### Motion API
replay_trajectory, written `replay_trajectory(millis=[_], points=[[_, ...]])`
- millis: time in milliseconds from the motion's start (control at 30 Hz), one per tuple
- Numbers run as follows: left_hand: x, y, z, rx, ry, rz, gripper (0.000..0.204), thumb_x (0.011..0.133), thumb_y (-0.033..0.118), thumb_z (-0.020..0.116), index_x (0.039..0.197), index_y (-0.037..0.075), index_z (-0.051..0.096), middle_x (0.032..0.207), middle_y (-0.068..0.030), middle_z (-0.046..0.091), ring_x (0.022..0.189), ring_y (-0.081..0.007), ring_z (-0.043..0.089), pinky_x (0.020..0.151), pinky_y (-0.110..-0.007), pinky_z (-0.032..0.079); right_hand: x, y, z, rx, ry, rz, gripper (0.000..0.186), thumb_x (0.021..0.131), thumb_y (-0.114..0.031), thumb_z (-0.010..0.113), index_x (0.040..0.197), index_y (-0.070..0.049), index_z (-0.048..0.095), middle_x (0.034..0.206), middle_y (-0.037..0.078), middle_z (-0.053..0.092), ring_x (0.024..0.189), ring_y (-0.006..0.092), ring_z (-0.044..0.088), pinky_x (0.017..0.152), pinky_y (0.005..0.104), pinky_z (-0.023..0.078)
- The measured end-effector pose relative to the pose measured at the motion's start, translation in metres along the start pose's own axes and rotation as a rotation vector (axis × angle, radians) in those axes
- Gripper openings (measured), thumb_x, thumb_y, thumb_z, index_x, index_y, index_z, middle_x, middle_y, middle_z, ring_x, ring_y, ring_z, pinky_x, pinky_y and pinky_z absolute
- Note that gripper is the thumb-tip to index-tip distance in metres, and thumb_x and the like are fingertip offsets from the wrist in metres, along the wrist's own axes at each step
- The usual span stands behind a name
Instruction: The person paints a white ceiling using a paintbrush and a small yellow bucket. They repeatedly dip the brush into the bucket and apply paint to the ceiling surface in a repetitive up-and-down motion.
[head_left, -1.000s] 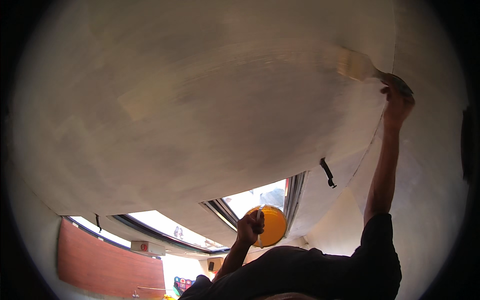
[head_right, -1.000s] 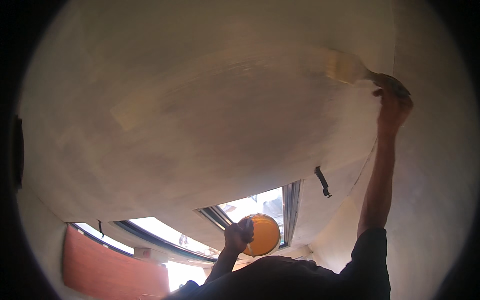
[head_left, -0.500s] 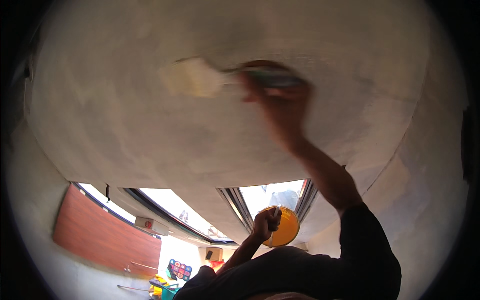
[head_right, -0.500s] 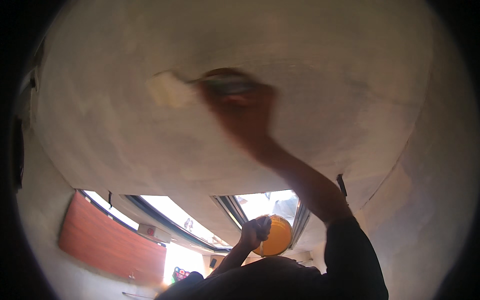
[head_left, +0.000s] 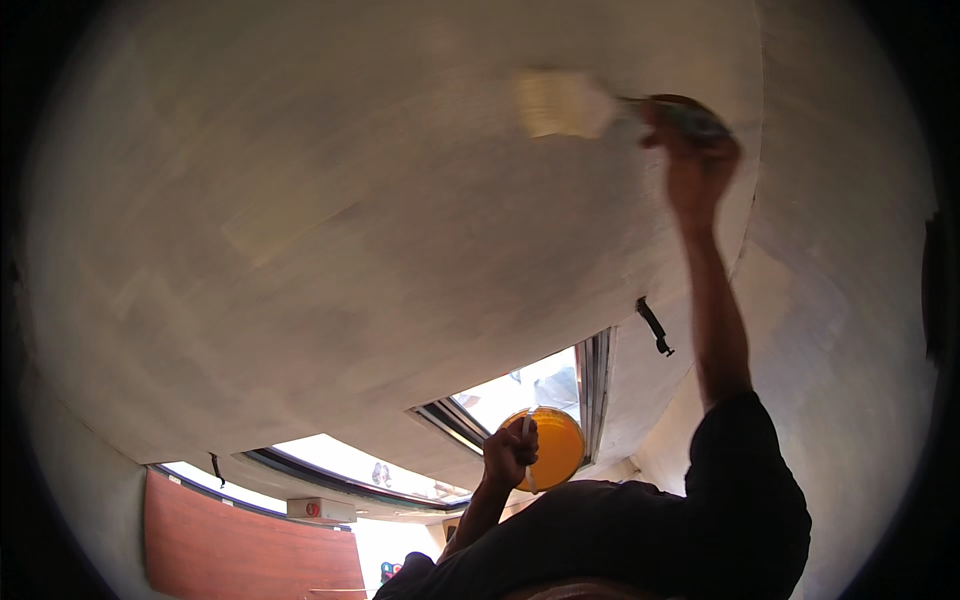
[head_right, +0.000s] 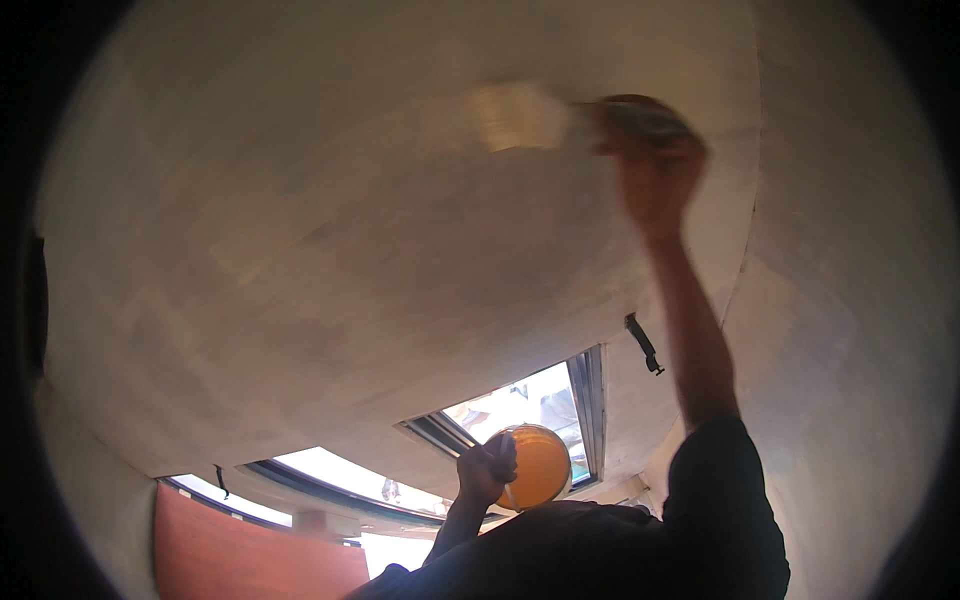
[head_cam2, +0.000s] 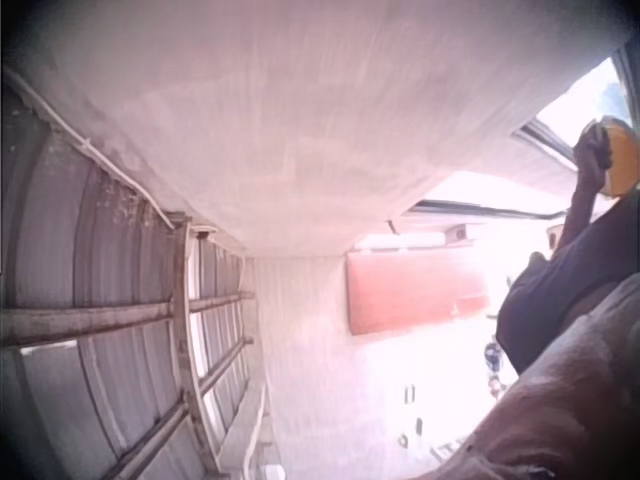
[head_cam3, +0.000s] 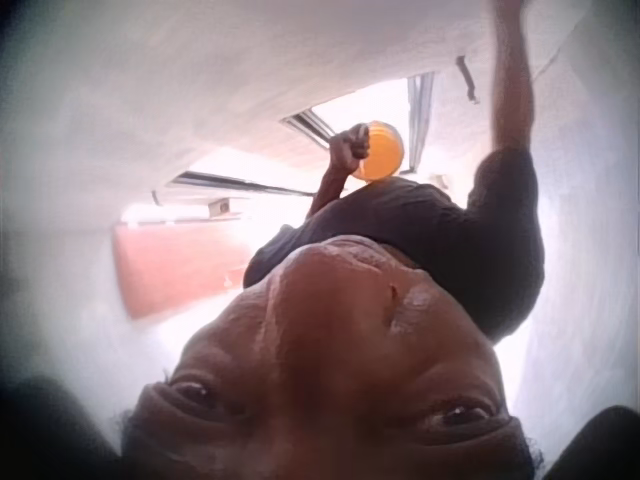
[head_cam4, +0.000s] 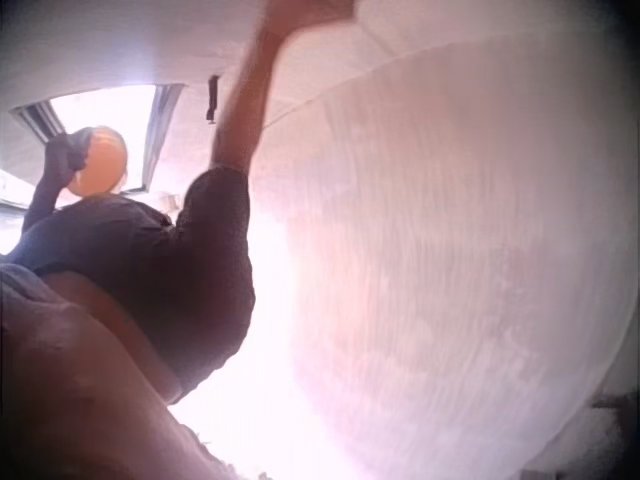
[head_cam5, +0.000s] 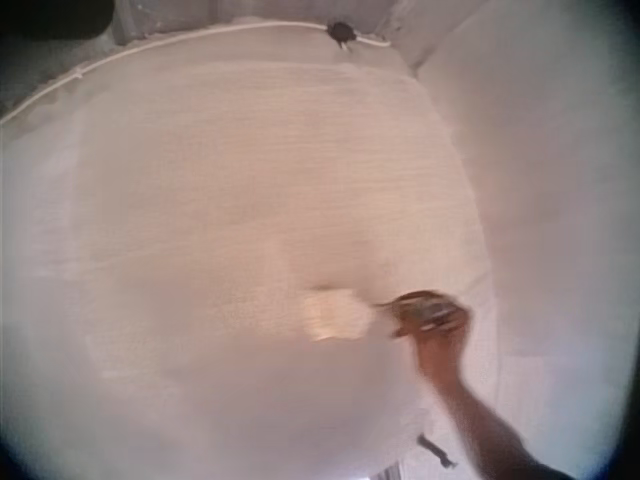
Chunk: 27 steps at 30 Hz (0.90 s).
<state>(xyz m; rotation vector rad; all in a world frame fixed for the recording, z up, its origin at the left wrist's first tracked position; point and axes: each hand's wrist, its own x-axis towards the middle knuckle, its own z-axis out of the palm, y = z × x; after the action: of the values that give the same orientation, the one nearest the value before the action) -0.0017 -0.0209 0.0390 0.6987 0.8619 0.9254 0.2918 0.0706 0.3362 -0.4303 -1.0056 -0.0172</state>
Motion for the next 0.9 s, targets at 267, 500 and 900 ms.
replay_trajectory(millis=[267, 500, 900], points=[[0.003, -0.001, -0.003, -0.240, -0.086, -0.099, 0.022, 0.069, 0.015, 0.045, 0.089, 0.005, 0.049, 0.063, 0.0030, 0.036, 0.045, -0.0061, 0.026, 0.041, -0.020, 0.023, 0.048, -0.006, -0.137, -0.567, 0.255, -0.181, 0.012, 0.081, -0.007, 0.064, 0.085, 0.001, 0.071, 0.075, 0.005, 0.069, 0.056, 0.0088, 0.056, 0.050, 0.0232, 0.038], [0.007, -0.017, -0.001, -0.241, -0.109, -0.053, 0.017, 0.071, 0.013, 0.045, 0.086, 0.007, 0.048, 0.063, 0.0032, 0.036, 0.045, -0.0052, 0.026, 0.040, -0.020, 0.022, -0.028, -0.038, 0.019, -0.074, 0.049, -0.018, 0.012, 0.080, -0.010, 0.070, 0.080, 0.001, 0.069, 0.068, 0.005, 0.066, 0.051, 0.0108, 0.057, 0.048, 0.0234, 0.038], [-0.006, -0.003, 0.007, 0.082, 0.014, 0.048, 0.024, 0.067, 0.018, 0.045, 0.087, 0.006, 0.049, 0.063, 0.0026, 0.036, 0.048, -0.0070, 0.028, 0.043, -0.021, 0.024, -0.122, -0.064, 0.266, 0.236, -0.464, 0.008, 0.016, 0.074, -0.020, 0.069, 0.078, -0.005, 0.067, 0.065, 0.013, 0.064, 0.054, 0.0256, 0.062, 0.050, 0.0318, 0.049]])
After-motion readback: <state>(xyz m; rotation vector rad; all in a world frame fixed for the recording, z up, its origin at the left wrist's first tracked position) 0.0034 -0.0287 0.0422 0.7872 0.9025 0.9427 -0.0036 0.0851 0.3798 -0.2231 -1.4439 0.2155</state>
